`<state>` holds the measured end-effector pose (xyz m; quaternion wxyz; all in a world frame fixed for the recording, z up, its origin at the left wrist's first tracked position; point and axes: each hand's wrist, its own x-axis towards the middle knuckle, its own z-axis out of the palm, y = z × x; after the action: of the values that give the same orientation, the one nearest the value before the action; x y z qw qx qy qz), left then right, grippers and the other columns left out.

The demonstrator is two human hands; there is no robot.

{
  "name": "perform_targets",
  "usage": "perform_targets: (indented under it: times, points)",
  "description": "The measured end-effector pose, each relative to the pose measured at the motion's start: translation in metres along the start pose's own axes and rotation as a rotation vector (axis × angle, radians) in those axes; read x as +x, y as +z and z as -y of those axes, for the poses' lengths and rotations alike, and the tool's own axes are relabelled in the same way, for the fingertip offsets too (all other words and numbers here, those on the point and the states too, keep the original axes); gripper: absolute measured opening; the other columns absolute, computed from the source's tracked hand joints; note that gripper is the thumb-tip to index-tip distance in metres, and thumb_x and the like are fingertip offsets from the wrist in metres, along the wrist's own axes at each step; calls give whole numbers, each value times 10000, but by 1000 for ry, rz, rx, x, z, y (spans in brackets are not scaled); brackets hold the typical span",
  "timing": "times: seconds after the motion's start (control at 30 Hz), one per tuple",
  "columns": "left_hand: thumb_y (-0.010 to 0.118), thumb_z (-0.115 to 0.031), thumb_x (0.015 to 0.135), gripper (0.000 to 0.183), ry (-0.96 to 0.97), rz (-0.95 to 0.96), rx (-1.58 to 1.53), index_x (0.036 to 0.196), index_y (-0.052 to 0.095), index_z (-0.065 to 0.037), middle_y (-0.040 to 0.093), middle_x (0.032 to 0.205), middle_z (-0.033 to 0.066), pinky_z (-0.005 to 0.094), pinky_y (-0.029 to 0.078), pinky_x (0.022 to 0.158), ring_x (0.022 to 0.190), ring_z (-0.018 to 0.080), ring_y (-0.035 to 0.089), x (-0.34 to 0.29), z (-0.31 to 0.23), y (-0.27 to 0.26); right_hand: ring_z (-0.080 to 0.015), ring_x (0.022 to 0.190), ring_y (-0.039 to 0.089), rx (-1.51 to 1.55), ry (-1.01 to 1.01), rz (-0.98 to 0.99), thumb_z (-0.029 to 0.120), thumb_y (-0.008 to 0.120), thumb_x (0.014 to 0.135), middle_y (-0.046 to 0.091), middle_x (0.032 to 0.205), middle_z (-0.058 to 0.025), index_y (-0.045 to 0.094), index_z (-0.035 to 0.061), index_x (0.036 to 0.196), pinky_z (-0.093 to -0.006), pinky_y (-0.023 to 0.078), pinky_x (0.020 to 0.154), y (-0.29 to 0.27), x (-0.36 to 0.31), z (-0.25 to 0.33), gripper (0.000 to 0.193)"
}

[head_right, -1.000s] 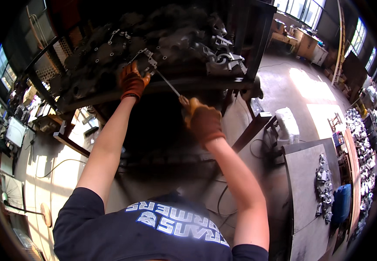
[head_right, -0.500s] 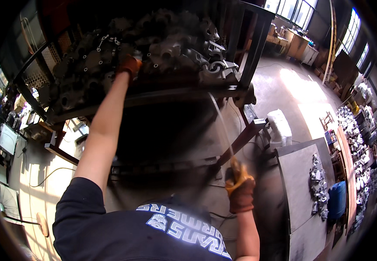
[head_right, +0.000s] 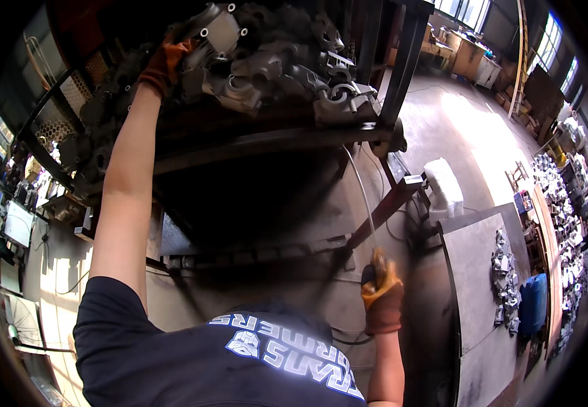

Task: The person uses a handheld air nozzle to blow dust or debris off small metal engine or machine housings. The person picks up individual housings from a metal shelf, places them on a metal table, blows them clean, and then returns them to the shelf.

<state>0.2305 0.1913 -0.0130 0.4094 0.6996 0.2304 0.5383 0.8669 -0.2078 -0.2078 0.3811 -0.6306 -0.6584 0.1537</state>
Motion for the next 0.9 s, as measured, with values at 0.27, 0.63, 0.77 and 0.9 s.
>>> perform_targets:
  times: [0.27,0.63,0.77,0.9]
  points:
    - [639,-149,861,444,-218,65,392,1281,514,-76,606,1186,49,291,460,932,1065,179,570,-91,-46,109,-184,667,627,14,10,43,86,595,865,622,746,-106,563,24,1066,-303,481,596,-1,-4,-1,213]
    - [730,20,658,564,-343,168,1213,1170,592,-171,628,1142,61,344,463,939,1071,237,591,-173,-105,165,-344,717,622,95,-341,249,102,612,833,635,815,-178,576,-6,1108,-327,472,627,1,91,116,298]
    - [698,42,605,523,-70,217,1519,1076,618,-173,630,1065,53,366,461,929,1047,252,584,-183,-100,169,-410,759,612,-30,-476,247,145,627,819,629,820,-214,563,10,1152,-380,485,648,24,114,151,365]
    - [720,-29,623,536,26,8,1733,1099,604,-244,605,1082,21,378,424,967,1091,231,565,-212,-83,156,-393,745,632,-249,-403,295,277,663,825,626,781,-217,561,25,1174,-414,495,633,47,126,150,443]
